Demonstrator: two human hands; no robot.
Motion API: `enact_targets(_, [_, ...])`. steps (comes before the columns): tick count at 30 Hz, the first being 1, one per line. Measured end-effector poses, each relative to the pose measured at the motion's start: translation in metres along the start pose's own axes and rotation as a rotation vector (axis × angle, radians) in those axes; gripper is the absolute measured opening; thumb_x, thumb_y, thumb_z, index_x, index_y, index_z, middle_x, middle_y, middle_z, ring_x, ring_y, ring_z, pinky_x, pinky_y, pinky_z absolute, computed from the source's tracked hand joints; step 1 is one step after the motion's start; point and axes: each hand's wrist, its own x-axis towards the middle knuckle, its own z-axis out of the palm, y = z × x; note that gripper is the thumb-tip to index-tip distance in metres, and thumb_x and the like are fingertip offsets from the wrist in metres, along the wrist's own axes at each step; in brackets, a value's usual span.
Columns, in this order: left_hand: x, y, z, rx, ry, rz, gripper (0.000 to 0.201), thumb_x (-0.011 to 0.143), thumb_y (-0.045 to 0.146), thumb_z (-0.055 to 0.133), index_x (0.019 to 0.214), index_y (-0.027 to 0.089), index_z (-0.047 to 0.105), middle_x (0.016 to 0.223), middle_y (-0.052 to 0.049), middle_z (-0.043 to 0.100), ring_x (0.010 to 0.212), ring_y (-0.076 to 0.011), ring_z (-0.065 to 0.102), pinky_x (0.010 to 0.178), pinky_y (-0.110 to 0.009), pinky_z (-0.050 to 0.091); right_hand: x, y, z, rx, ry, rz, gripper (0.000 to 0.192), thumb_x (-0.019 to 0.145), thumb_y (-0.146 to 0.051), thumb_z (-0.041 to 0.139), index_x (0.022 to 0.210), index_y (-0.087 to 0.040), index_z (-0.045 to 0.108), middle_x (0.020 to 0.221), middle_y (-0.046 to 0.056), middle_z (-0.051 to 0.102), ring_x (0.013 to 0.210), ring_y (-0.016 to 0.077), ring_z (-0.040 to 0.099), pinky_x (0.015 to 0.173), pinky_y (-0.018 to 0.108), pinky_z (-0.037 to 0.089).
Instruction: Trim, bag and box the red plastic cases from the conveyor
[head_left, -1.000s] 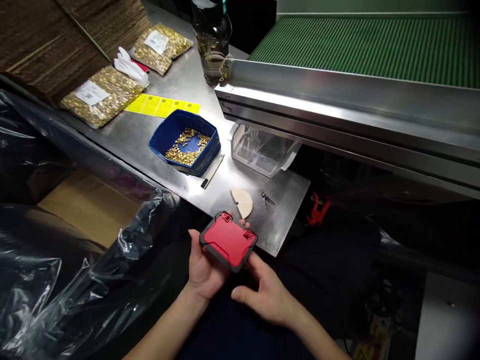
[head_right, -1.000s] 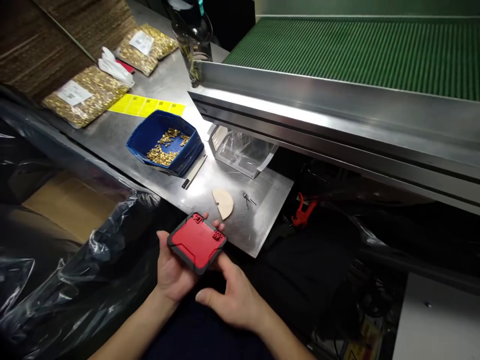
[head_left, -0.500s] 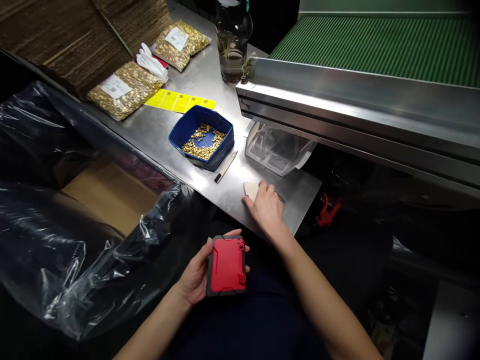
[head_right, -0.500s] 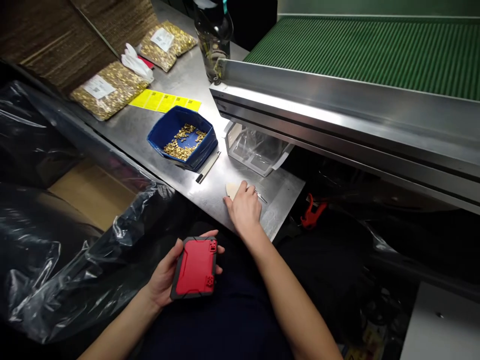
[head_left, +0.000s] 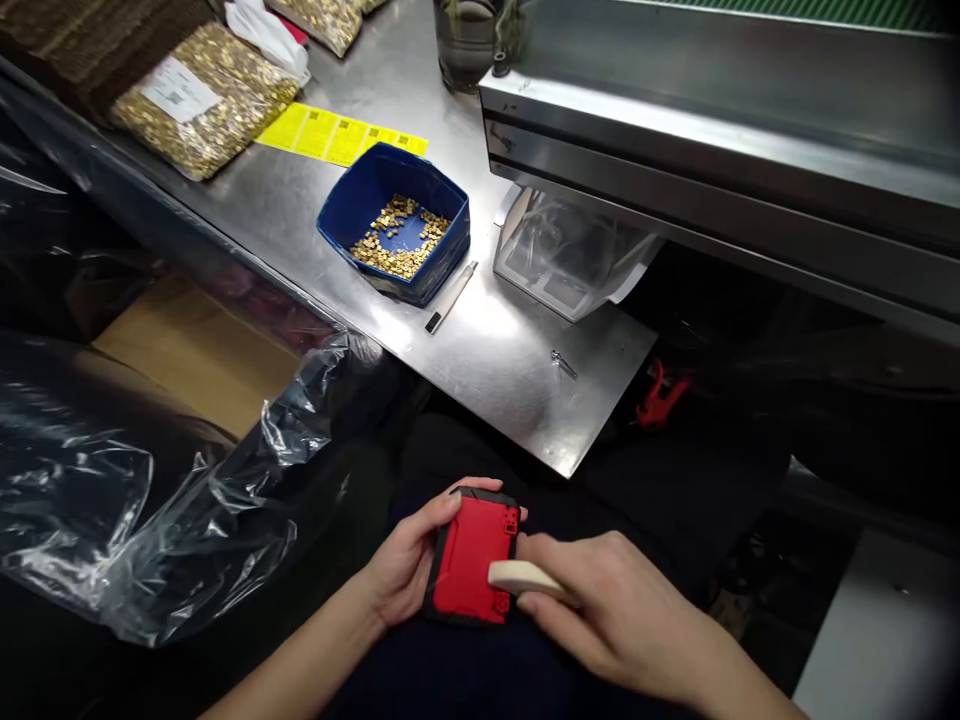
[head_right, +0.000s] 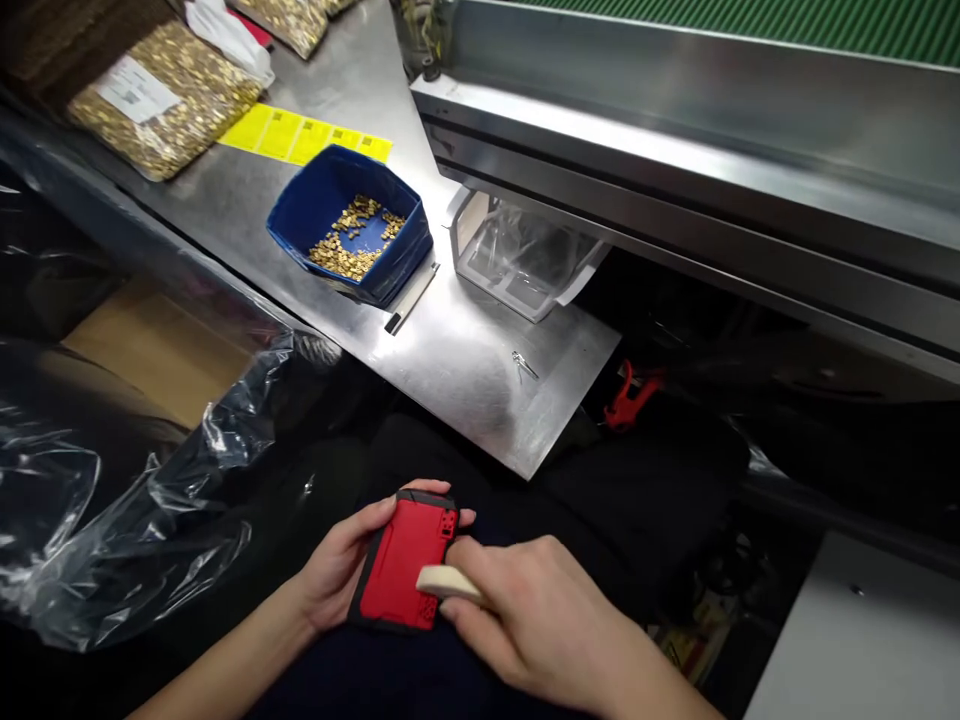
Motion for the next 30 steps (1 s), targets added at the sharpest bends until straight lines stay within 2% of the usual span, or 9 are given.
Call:
enact_targets(2, [0.003,0.0,0.006,0.01,0.043,-0.022,0.046,0.097,0.042,0.061,0.135,0.017,0.059,0.133,-0.023,0.068,0.12,-0.0395,0.067,0.103,-0.054,0.049,0.003,-0.002,0.011,-0.15,-0.022,-0.037,0.012,0.104,-0.033,0.047,0.098,-0.025,0.054,0.081,-0.001,0.069,0.062,0.0164,0.063,0.057,0.03,0.036])
enact_targets(4, [0.007,-0.002,0.013,0.047,0.14,-0.034,0.046,0.097,0.05,0.061,0.131,0.018,0.061,0.125,-0.021,0.072,0.112,-0.0382,0.071,0.098,-0.052,0.053,0.009,-0.001,0.018,-0.265,-0.009,-0.064,0.016,0.106,-0.032,0.043,0.096,-0.024,0.053,0.079,0.0,0.07,0.061,0.0171,0.063,0.055,0.031,0.033])
enact_targets(7, [0.013,-0.005,0.022,0.141,0.321,-0.049,0.046,0.095,0.057,0.063,0.116,0.017,0.068,0.107,-0.016,0.076,0.089,-0.029,0.075,0.081,-0.04,0.059,0.017,0.004,0.02,-0.376,0.029,-0.07,0.018,0.107,-0.032,0.039,0.098,-0.024,0.053,0.076,0.0,0.071,0.059,0.0173,0.065,0.052,0.033,0.027])
enact_targets(10, [0.016,-0.007,0.027,0.202,0.407,-0.074,0.049,0.093,0.062,0.063,0.108,0.017,0.071,0.095,-0.011,0.077,0.073,-0.0211,0.072,0.066,-0.03,0.056,0.017,0.009,0.014,-0.401,0.013,-0.044,0.019,0.108,-0.035,0.04,0.099,-0.024,0.053,0.075,-0.001,0.071,0.057,0.0166,0.065,0.051,0.032,0.025])
enact_targets(13, [0.018,-0.008,0.03,0.32,0.395,-0.049,0.051,0.092,0.063,0.063,0.108,0.016,0.072,0.09,-0.011,0.077,0.074,-0.021,0.071,0.066,-0.028,0.055,0.015,0.008,0.011,-0.393,-0.069,-0.086,0.02,0.107,-0.036,0.042,0.094,-0.025,0.052,0.072,-0.003,0.07,0.053,0.0142,0.062,0.049,0.031,0.022])
enact_targets(16, [0.021,-0.008,0.032,0.392,0.374,-0.031,0.051,0.09,0.064,0.066,0.105,0.016,0.073,0.087,-0.01,0.077,0.076,-0.0213,0.071,0.069,-0.027,0.054,0.018,0.005,0.013,-0.43,-0.064,-0.1,0.025,0.108,-0.039,0.04,0.091,-0.025,0.051,0.071,-0.004,0.071,0.053,0.0136,0.062,0.049,0.031,0.019])
enact_targets(20, [0.023,-0.01,0.032,0.266,0.382,-0.125,0.057,0.088,0.07,0.063,0.1,0.015,0.074,0.087,-0.01,0.076,0.071,-0.0197,0.069,0.065,-0.027,0.054,0.021,0.005,0.012,-0.473,-0.024,-0.047,0.024,0.109,-0.037,0.038,0.094,-0.024,0.051,0.071,-0.004,0.071,0.053,0.0127,0.062,0.05,0.031,0.016])
enact_targets(23, [0.024,-0.01,0.032,0.271,0.406,-0.12,0.055,0.086,0.068,0.067,0.096,0.015,0.074,0.084,-0.009,0.075,0.072,-0.0183,0.068,0.066,-0.025,0.053,0.023,0.004,0.011,-0.472,-0.073,-0.061,0.022,0.108,-0.037,0.039,0.094,-0.025,0.051,0.069,-0.005,0.07,0.052,0.0125,0.06,0.049,0.03,0.016])
enact_targets(30, [0.024,-0.01,0.033,0.244,0.409,-0.154,0.056,0.086,0.069,0.068,0.096,0.015,0.073,0.084,-0.009,0.074,0.069,-0.0176,0.067,0.063,-0.024,0.053,0.027,0.0,0.009,-0.465,-0.099,-0.026,0.023,0.108,-0.037,0.038,0.095,-0.025,0.052,0.069,-0.004,0.07,0.05,0.0128,0.058,0.05,0.03,0.016])
